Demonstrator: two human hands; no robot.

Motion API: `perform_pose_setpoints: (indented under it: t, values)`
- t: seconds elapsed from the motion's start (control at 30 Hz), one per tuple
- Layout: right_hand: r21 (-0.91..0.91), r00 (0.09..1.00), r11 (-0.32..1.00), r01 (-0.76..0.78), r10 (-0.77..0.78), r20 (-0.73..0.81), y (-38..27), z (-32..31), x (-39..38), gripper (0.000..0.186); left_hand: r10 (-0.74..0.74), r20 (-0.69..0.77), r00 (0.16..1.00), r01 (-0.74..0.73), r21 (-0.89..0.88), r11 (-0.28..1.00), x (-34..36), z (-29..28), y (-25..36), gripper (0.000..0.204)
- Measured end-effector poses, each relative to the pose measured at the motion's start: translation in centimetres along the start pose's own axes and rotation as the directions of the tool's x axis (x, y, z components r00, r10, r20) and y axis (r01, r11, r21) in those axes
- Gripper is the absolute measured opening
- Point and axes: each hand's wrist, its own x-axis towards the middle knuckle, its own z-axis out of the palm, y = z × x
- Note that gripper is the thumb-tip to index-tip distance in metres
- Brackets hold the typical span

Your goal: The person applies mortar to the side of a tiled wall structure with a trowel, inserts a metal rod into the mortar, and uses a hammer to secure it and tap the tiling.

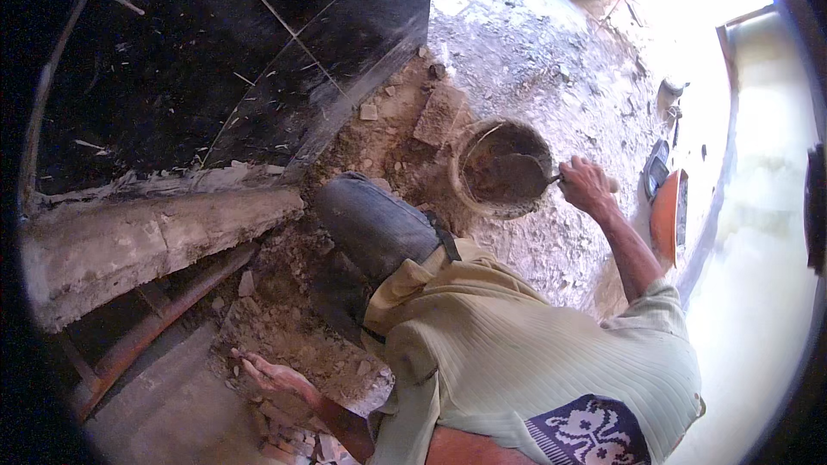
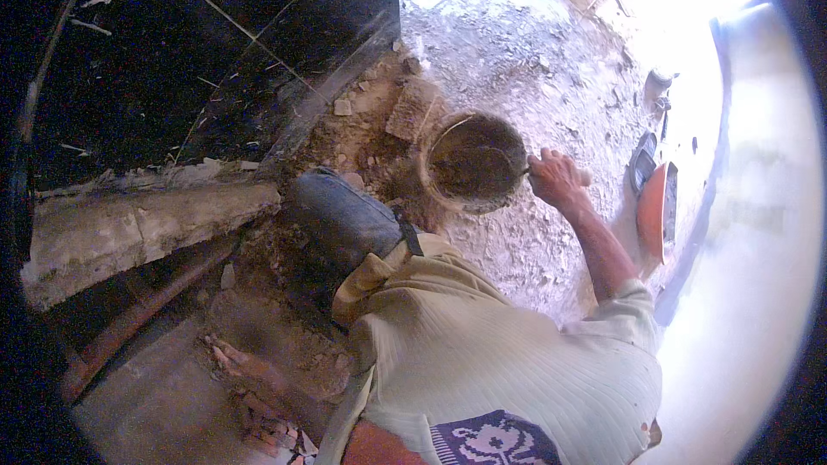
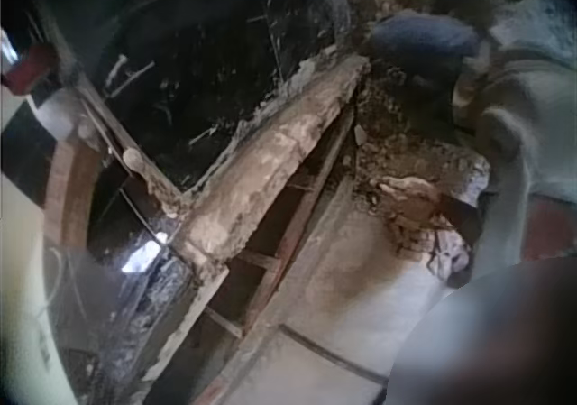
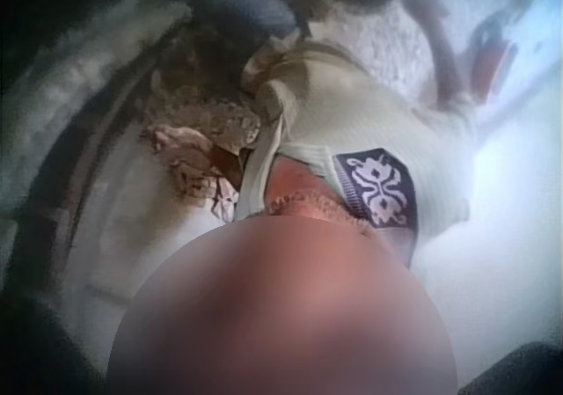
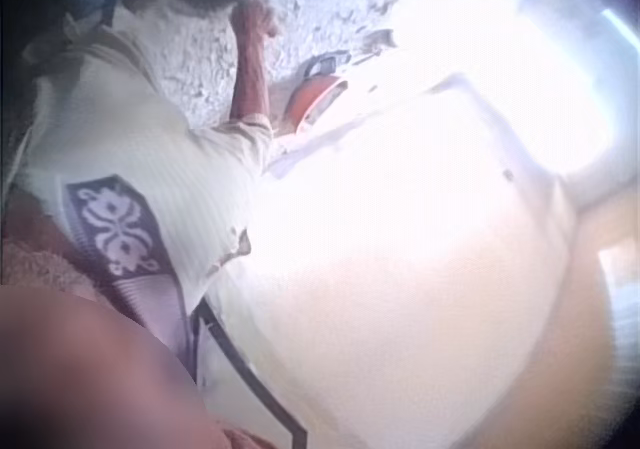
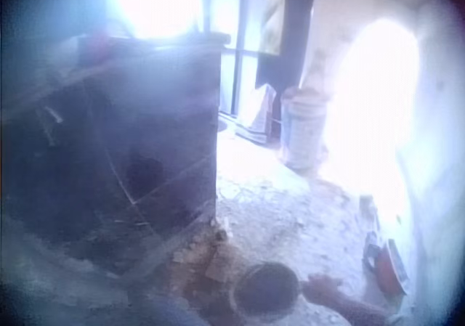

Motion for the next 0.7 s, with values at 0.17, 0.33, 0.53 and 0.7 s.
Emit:
perform_pose_setpoints:
  t: [0.17,0.33,0.53,0.7]
  values:
    - [-0.223,0.991,0.975,0.018,-0.048,-0.128,0.7,3.8,2.2,0.014,0.074,0.048,0.996,-0.082,0.218,0.972,-1.6,-1.5,-3.2,0.051]
    - [-0.291,0.989,0.955,0.063,-0.099,-0.11,-0.4,8.1,4.9,0.026,0.225,0.092,0.97,-0.238,0.168,0.957,-2.4,-2.6,-6.4,0.049]
    - [-0.175,0.99,0.978,0.117,-0.128,-0.052,-1.7,8.1,4.8,0.023,0.225,0.242,0.944,-0.323,0.524,0.788,-3.2,-4.2,-6.4,0.046]
    - [-0.082,0.994,0.992,0.096,-0.099,-0.036,-1.3,9.4,5.0,0.025,0.028,0.066,0.997,-0.051,0.381,0.923,-3.4,-2.5,-6.0,0.044]
